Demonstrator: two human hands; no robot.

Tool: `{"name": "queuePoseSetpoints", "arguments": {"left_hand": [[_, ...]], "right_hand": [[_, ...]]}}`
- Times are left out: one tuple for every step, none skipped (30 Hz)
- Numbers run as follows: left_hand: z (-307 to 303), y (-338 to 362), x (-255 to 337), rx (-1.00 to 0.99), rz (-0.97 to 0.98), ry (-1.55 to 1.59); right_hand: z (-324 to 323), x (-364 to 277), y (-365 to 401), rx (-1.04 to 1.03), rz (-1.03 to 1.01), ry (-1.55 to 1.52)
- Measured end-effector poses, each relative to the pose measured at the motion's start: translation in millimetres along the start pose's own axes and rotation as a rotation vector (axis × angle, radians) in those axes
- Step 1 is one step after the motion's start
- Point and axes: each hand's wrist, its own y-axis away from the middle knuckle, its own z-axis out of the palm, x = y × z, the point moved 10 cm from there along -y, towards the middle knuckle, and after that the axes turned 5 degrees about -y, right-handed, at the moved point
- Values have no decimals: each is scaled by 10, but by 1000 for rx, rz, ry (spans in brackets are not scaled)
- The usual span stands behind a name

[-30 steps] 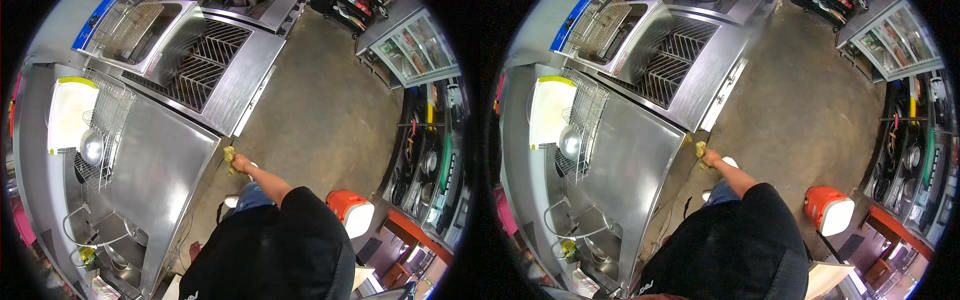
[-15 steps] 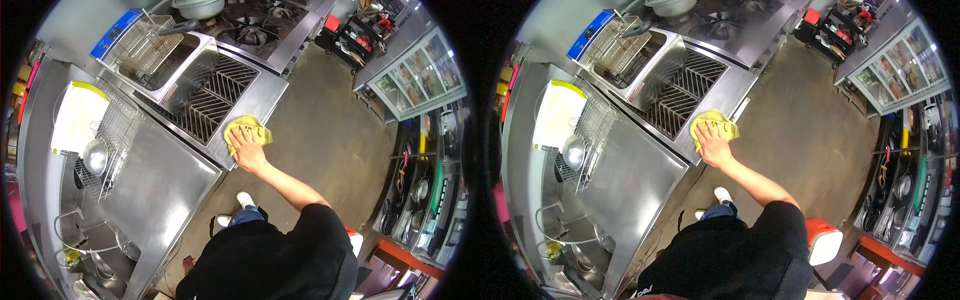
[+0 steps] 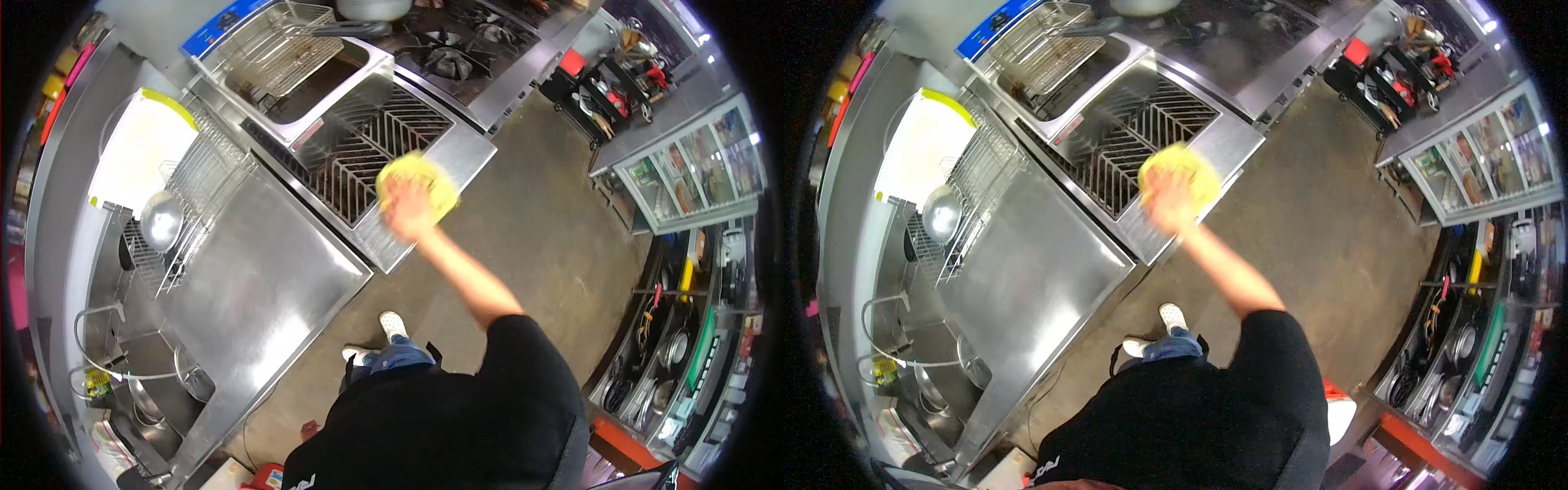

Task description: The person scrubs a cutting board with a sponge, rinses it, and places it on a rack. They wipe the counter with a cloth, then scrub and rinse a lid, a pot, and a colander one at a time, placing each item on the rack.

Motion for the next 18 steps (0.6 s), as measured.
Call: {"name": "queuePoseSetpoints", "arguments": {"left_hand": [[87,32,-58,-46,-12,-74],[183,-7,-100,-92,-13,-162],[238,-13,-132,-149,-26,-227],[270,-40,-152,-198,-35,-296],[253,-80,-145,-249,-41,-370],[227,-122,-163,-306,-41,-428],[135,-138,-207,-300,-52,-407],[-171,-240,-34,-46,95,113],[-494,-295,-20,226,230,628],[-807,180,362,284,91,645],[-908,252,580,288,108,656],[-973,355,607,302,119,672],[-1026,481,723,315,99,639],[-1041,599,719,323,79,609],[-982,637,465,362,45,655],[-818,550,255,366,31,685],[-654,517,92,364,24,716],[-532,610,-54,341,-71,629]], "right_hand": [[76,-593,317,-37,-162,-86],[58,-1100,620,-102,-256,-169],[-39,-1456,769,-174,-329,-225],[-49,-1555,793,-86,-427,-261],[-41,-1603,825,2,-525,-297],[57,-1433,689,-11,-477,-301],[140,-1170,459,-25,-432,-304],[102,-816,204,67,-302,-220],[34,-463,-43,154,-174,-139],[-220,-172,-259,378,-38,14],[-225,67,-455,376,72,56],[-234,169,-530,128,233,-142],[-138,48,-473,145,185,-5],[-256,-280,-218,454,17,59],[-132,-579,-109,318,52,1],[17,-884,95,96,192,-255],[197,-1353,389,188,-28,-397],[232,-1992,682,106,-263,-383]]}}
